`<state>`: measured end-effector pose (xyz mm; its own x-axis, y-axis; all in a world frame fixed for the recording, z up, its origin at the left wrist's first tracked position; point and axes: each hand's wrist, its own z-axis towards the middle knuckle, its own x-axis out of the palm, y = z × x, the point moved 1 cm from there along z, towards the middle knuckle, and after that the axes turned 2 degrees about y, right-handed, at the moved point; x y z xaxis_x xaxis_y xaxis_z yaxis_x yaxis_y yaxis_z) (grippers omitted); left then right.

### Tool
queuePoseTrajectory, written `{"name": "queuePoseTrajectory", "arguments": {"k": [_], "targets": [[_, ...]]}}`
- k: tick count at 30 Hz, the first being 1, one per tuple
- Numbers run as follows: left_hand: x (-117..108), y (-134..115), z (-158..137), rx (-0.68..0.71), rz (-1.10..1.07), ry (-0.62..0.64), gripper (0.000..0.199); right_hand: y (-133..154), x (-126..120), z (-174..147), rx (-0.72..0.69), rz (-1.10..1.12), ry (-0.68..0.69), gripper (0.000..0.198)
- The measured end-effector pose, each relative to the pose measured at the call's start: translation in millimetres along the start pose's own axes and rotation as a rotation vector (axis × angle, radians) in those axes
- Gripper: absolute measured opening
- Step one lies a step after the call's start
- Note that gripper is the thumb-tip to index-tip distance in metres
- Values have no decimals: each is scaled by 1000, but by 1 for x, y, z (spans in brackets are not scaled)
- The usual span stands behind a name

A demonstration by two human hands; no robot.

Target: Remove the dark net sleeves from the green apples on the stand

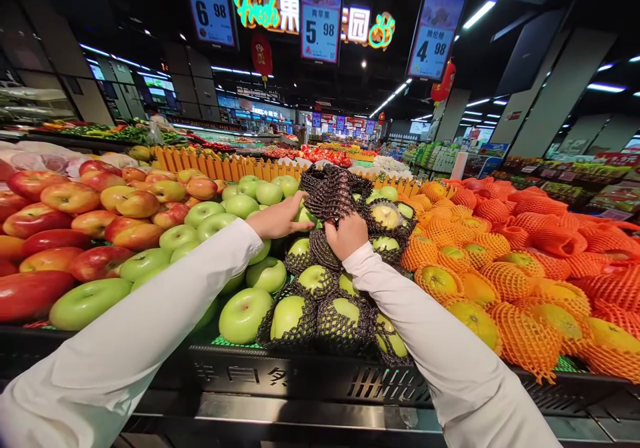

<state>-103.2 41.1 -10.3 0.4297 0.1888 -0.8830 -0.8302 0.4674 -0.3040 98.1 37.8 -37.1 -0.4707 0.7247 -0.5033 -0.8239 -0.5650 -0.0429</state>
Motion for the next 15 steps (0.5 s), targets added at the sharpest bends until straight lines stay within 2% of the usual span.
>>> {"name": "queuePoseTrajectory", "arguments": {"k": [3, 6, 10, 13, 15], "targets": [[-4, -1, -1, 41, -103, -138, 71, 2, 4, 2, 64, -7, 104, 17], [-7, -8, -2, 145, -110, -355, 83, -2, 6, 4, 127, 25, 130, 19], [-11, -21, -3, 418, -55, -649, 100, -12, 2, 5, 169, 35, 60, 25], [-11, -27, -5, 600, 22, -745, 101, -17, -4, 4, 193, 39, -41, 30], [-12, -28, -6, 657, 70, -783, 98, -17, -6, 4, 184, 51, -107, 32]]}}
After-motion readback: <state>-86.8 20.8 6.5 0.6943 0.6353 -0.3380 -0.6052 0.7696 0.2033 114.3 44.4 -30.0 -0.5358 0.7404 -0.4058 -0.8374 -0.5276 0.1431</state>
